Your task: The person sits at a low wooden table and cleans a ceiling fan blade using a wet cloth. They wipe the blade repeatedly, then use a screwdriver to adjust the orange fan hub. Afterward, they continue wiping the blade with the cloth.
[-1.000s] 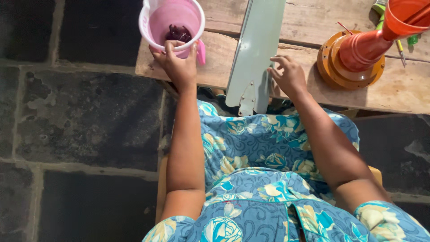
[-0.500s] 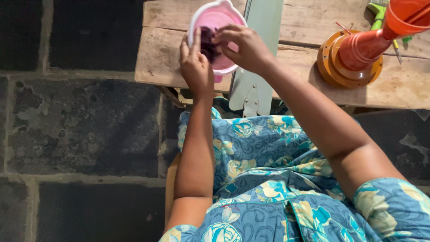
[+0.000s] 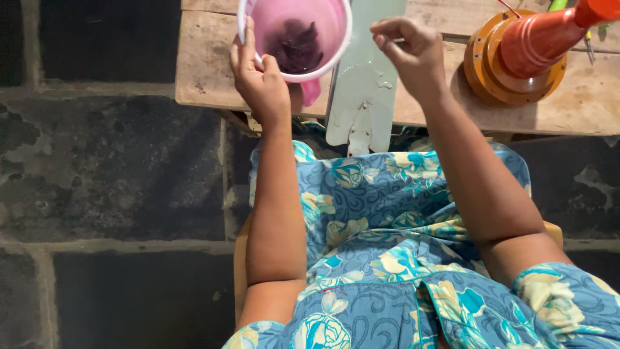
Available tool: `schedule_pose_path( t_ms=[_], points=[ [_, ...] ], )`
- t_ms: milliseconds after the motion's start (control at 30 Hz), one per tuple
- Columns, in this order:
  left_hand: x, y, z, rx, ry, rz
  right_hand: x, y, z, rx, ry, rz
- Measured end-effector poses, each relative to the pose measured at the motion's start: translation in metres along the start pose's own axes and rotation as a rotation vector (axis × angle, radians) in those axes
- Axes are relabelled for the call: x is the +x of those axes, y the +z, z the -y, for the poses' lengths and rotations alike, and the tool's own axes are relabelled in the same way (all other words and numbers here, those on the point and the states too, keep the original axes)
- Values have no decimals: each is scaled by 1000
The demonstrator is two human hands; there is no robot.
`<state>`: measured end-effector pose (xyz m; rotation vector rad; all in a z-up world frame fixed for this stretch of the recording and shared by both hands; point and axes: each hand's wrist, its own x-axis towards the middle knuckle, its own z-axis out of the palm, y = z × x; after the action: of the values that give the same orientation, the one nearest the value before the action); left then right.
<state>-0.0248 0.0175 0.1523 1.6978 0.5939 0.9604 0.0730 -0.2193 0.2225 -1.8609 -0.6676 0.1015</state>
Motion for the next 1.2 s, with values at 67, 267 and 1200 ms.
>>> schedule_pose_path(
  t_ms=[67, 267, 1200],
  points=[
    [1, -3, -1, 40, -50, 11, -7, 5, 6, -147, -178, -41],
    [1, -1, -7, 48, 46, 85, 42, 61, 14, -415, -463, 225],
    [-12, 15, -10, -34, 107, 84, 62, 59, 0, -806, 29, 836]
  ],
)
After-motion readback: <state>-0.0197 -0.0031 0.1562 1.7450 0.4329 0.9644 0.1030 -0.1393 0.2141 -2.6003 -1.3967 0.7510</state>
